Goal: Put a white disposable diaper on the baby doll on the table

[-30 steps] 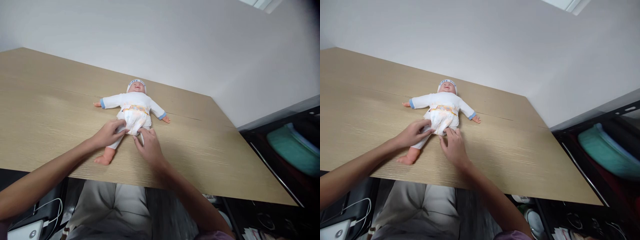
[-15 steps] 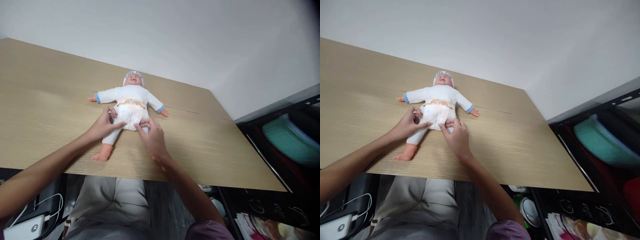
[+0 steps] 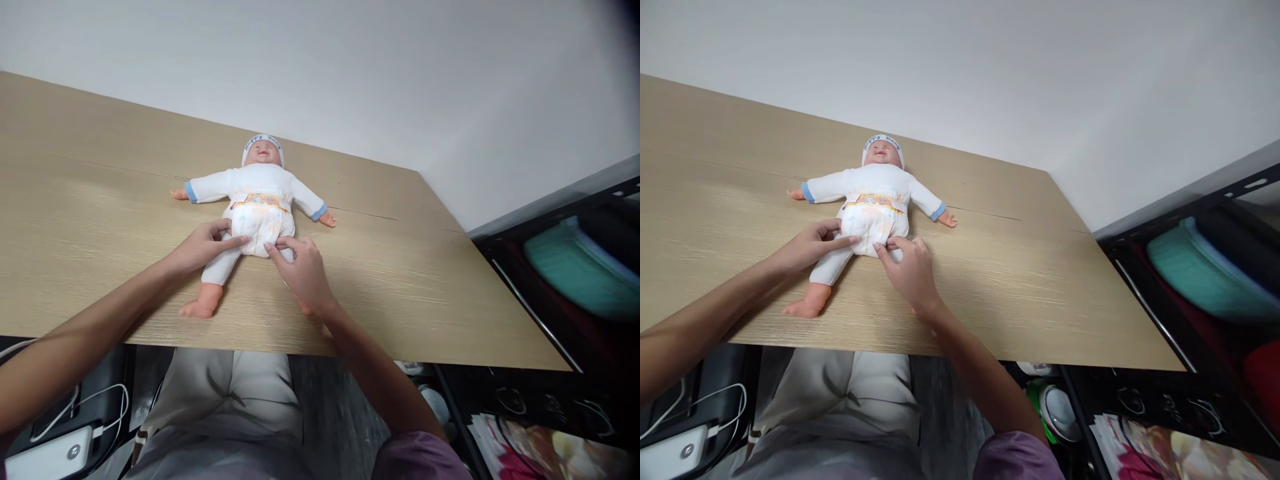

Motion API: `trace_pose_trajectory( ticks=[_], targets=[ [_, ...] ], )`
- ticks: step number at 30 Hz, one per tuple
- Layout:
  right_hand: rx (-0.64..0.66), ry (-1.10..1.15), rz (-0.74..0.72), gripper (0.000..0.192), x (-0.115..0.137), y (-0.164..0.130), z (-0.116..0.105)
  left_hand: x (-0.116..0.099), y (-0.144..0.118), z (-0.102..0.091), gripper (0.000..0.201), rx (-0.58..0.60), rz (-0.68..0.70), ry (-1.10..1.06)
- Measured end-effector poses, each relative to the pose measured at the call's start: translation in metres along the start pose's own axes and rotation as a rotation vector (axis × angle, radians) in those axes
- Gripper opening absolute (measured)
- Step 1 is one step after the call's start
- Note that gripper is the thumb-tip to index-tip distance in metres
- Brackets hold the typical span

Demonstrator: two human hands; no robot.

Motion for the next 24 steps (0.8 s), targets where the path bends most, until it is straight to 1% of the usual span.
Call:
trace_pose_trajectory(
  ticks=[2,4,6,10,12,15,17,20,23,24],
  targets=[
    [0.016,0.023,0.003,0.024,-0.001,0.000,-0.001,0.002,0.001,0.001,0.058,0.016,-0.046,-0.115],
    [0.029,0.048,0.009,0.023,-0.003,0.001,-0.001,0.004,0.001,0.002,0.057,0.009,-0.071,-0.183],
    [0.026,0.077,0.033,0.023,-0.006,0.003,0.000,0.005,0.001,0.002,0.056,-0.007,-0.084,-0.214],
    [0.022,0.168,0.114,0.031,-0.012,0.005,0.001,0.007,0.002,0.002,0.056,-0.039,-0.080,-0.252],
    [0.017,0.192,0.127,0.032,-0.011,0.006,0.001,0.008,0.003,0.003,0.055,-0.048,-0.076,-0.272],
    [-0.029,0.147,0.090,0.029,-0.006,0.005,-0.004,0.008,0.002,0.002,0.053,-0.059,-0.073,-0.289],
    [-0.060,0.101,0.055,0.026,-0.001,0.004,-0.007,0.008,0.003,0.000,0.056,-0.085,-0.055,-0.260],
    [-0.072,0.069,0.012,0.021,0.002,0.003,-0.007,0.007,0.007,-0.005,0.061,-0.133,-0.024,-0.210],
    [-0.087,0.036,-0.054,0.010,0.001,0.001,-0.007,0.008,0.014,-0.012,0.063,-0.144,0.004,-0.198],
    [-0.094,0.023,-0.075,0.010,0.001,0.000,-0.009,0.009,0.016,-0.015,0.063,-0.144,0.024,-0.194]
  ],
)
Point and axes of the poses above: each hand's wrist, its own y-axis towards the middle knuckle, its own z-axis out of the palm, x = y × z, the point moved 4 cm from there along y, towards the middle knuckle, and after that the axes turned 5 degrees about -x, right-handed, at the moved point
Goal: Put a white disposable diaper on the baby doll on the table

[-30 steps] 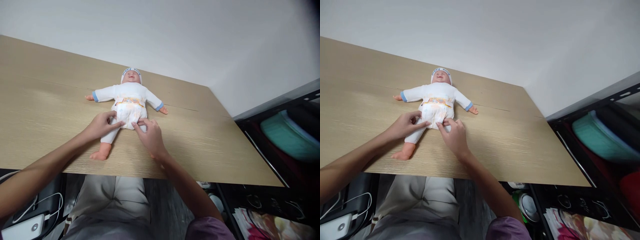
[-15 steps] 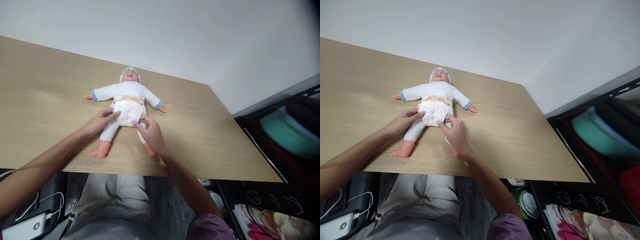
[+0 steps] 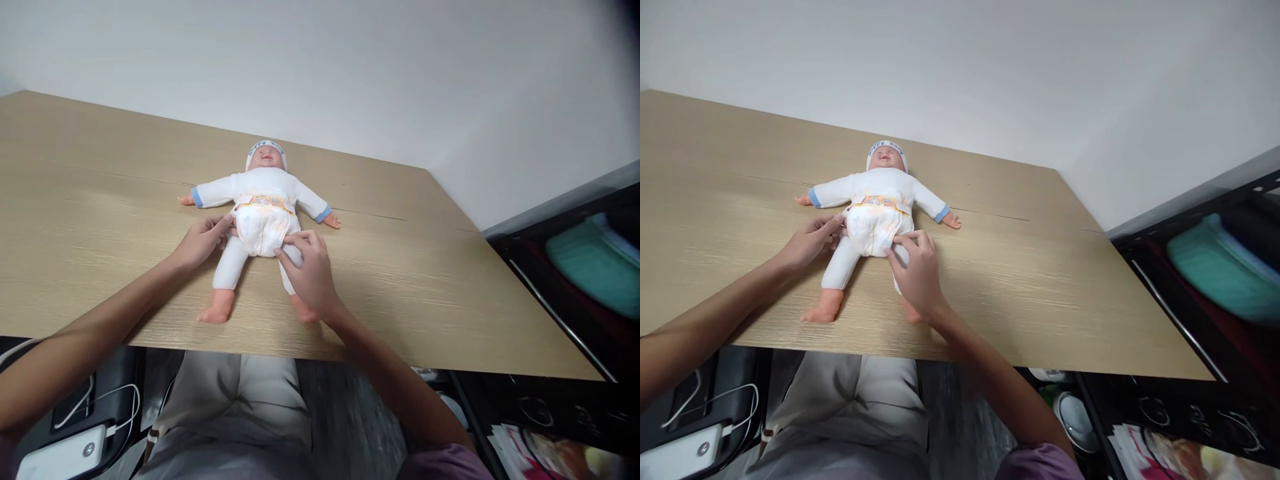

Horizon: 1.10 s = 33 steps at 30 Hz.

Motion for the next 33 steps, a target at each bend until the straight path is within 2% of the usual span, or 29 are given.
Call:
trace_pose_trajectory(
  ticks=[4,6,8,10,12,14,17,19,22,25,28,30,32,33],
  targets=[
    [0.042,0.020,-0.028,0.016,-0.005,-0.001,-0.013,0.002,0.010,-0.013,0.050,-0.028,0.113,0.057],
    [0.035,0.020,-0.025,0.020,-0.011,0.008,-0.019,0.003,0.018,-0.022,0.041,-0.114,0.201,0.210],
    [-0.042,-0.046,-0.049,0.023,-0.023,0.026,-0.023,0.004,0.030,-0.031,0.036,-0.238,0.325,0.442],
    [-0.117,-0.155,-0.098,0.027,-0.043,0.052,-0.020,0.005,0.047,-0.035,0.042,-0.312,0.445,0.647],
    [-0.112,-0.254,-0.122,0.043,-0.071,0.080,-0.010,0.010,0.070,-0.036,0.056,-0.310,0.510,0.761],
    [-0.056,-0.306,-0.128,0.060,-0.103,0.104,0.004,0.017,0.092,-0.039,0.065,-0.276,0.498,0.807],
    [0.007,-0.312,-0.117,0.069,-0.139,0.121,0.019,0.028,0.113,-0.049,0.065,-0.250,0.405,0.813],
    [0.014,-0.303,-0.107,0.068,-0.148,0.122,0.024,0.033,0.117,-0.054,0.060,-0.250,0.361,0.821],
    [0.004,-0.272,-0.065,0.059,-0.140,0.118,0.028,0.031,0.115,-0.053,0.052,-0.285,0.315,0.850],
    [-0.012,-0.230,0.050,0.048,-0.118,0.116,0.030,0.015,0.106,-0.041,0.050,-0.305,0.199,0.836],
    [-0.018,-0.187,0.130,0.040,-0.093,0.110,0.018,-0.017,0.077,-0.032,0.055,-0.291,0.057,0.813],
    [0.000,-0.115,0.131,0.040,-0.077,0.100,-0.002,-0.040,0.038,-0.029,0.059,-0.290,0.023,0.806],
    [0.045,-0.014,0.082,0.043,-0.060,0.083,-0.031,-0.054,-0.018,-0.028,0.063,-0.297,0.060,0.780],
    [0.075,0.029,0.042,0.043,-0.052,0.071,-0.048,-0.054,-0.052,-0.028,0.063,-0.296,0.080,0.762]
  ],
)
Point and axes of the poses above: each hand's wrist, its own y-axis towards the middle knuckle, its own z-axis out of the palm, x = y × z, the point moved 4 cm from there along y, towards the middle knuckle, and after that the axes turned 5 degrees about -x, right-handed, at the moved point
